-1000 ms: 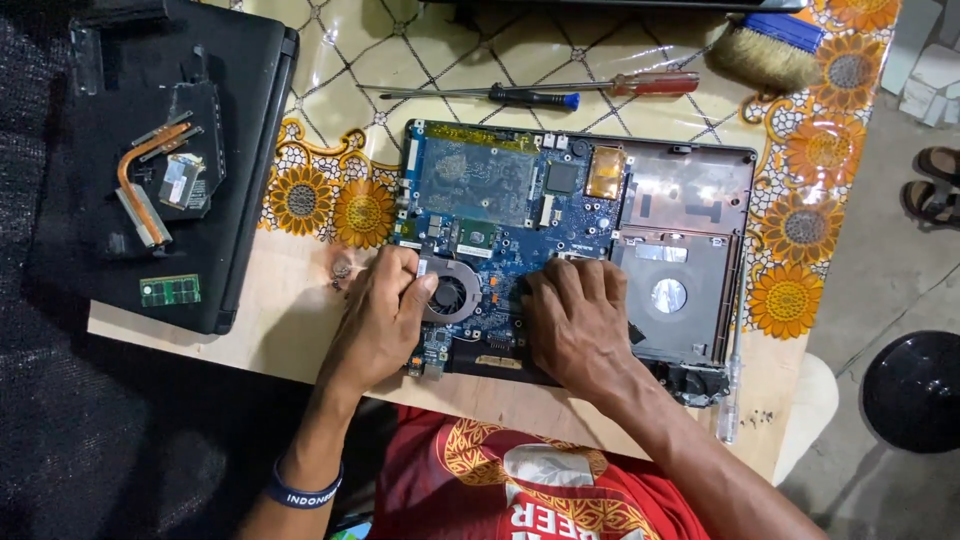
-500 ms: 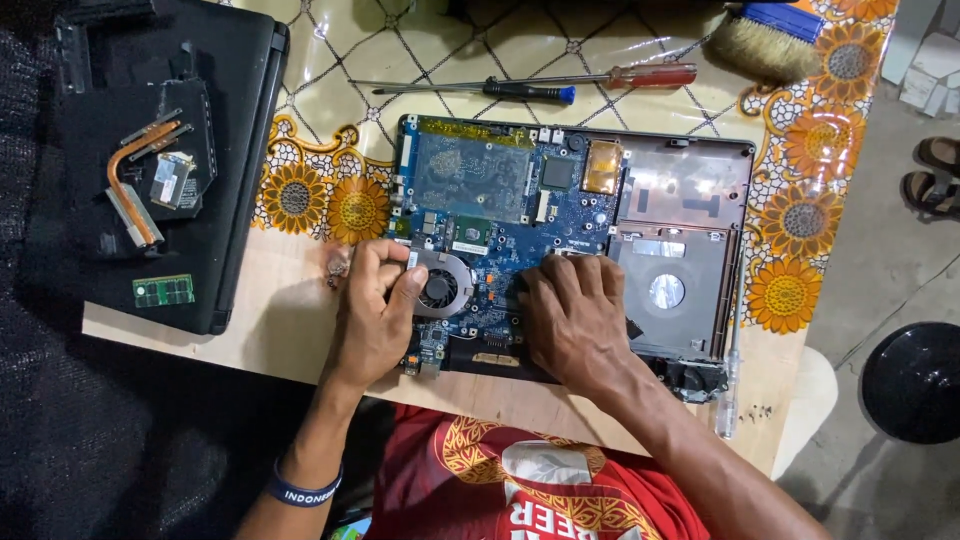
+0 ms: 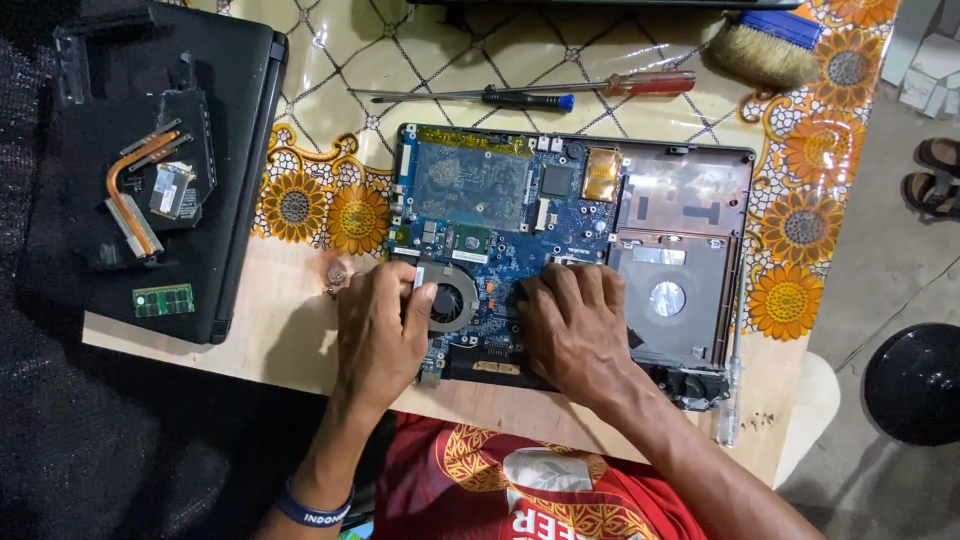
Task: The person works on a disassembled laptop motherboard placed on a table. They handle a cooling fan, align it with the motherboard, and connect a small cable to the board.
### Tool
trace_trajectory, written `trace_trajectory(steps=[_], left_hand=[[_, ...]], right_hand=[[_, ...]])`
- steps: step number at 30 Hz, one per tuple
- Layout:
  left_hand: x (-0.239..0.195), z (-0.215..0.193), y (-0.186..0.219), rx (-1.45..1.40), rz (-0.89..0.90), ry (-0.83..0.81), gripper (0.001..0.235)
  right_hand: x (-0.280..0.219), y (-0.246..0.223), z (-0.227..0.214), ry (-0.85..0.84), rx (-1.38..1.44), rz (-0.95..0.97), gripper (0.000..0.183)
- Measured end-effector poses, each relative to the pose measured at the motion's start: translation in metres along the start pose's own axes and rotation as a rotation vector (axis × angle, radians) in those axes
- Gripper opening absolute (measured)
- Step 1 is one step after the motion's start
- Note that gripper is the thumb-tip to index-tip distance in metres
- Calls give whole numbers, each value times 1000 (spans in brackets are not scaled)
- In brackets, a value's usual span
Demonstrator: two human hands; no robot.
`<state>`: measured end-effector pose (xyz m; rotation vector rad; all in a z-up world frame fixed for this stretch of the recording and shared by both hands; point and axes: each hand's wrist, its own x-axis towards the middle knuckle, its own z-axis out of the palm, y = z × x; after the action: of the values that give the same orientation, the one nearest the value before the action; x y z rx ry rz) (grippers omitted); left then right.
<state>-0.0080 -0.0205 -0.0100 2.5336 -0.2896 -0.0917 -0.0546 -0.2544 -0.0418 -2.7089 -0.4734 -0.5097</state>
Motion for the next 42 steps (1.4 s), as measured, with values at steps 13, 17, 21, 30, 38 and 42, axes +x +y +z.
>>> trace_trajectory(steps=[13,17,21,30,38,42], left_hand=[[12,0,-6,-273,-169,-75,28],[14,6,-17,-435,-179,12,28],[19,7,-22,-325,-175,-59,25],[27,-5,-25,-414,-101,-153,28],[25,-1,-29,-408,-63,-103,31],[27,-2,-28,-375,-51,-115,32]], right_hand=[[-6,6,13,9,34,2,22],[-1,5,5,24,-5,-13,22],[4,7,0,11,7,-16,20],[2,9,4,33,4,-35,17],[-1,10,7,53,-10,-33,18],[1,10,5,43,-33,-44,17]])
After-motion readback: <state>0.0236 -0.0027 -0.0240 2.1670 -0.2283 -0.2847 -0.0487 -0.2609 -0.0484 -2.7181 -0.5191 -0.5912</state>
